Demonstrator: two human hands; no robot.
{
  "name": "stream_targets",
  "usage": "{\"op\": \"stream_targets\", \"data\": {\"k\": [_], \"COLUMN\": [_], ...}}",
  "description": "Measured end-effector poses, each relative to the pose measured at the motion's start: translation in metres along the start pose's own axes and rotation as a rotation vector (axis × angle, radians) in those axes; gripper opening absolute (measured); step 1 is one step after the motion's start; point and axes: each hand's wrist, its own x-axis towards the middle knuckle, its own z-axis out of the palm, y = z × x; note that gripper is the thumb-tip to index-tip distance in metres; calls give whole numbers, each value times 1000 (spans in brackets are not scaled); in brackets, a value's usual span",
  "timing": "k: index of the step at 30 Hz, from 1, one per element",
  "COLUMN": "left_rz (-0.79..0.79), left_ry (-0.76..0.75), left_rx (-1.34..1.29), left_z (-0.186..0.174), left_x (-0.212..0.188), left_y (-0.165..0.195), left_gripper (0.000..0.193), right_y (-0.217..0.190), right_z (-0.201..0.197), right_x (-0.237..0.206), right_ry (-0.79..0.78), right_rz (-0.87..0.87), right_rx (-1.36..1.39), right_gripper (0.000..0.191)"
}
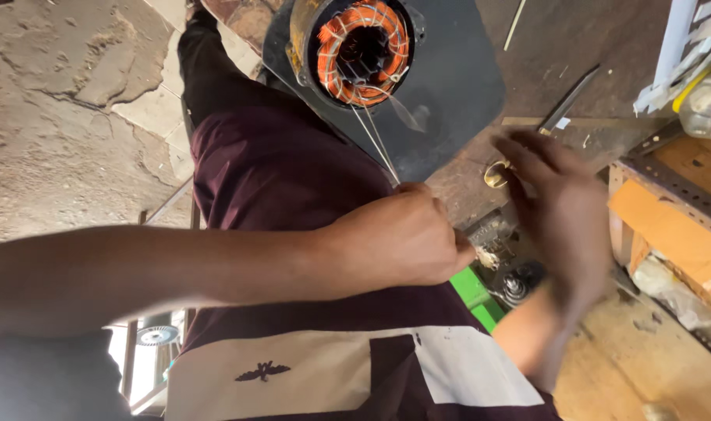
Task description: The person secures copper windings inside a motor stator using white string. They repeatedly wrap the string around the windings, tie knots, and pull tight to hold the coils in place.
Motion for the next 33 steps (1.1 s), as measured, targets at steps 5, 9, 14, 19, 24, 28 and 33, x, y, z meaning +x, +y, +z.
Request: {"op": "stream_targets", "data": {"k": [5,9,14,19,24,28,33], "left_rz": [68,199,134,-275,-151,-104,-51], "left_ry": [-98,-167,185,275,200,242,218], "left_rx": [209,347,491,590,697,628,691], "left_z": [57,60,-24,-23,17,9,2], "left_x": [10,5,-31,-89,-102,-100,-94], "left_y": [11,5,-30,-70,-98,-107,-109], "left_gripper": [14,11,49,32,26,25,27], "right_y": [-29,-27,-14,-29,-58,-72,-82], "right_z": [47,82,106,102,112,119,127], "right_x": [60,82,66,37,19,25,44], "right_ry": [-381,-630,-402,-121,206,192,189], "right_rz": [-68,125,195,42,-101,-66,-97], "right_rx": [963,1400,1426,910,397,285,301], "right_gripper": [22,21,23,30,33,38,39]}}
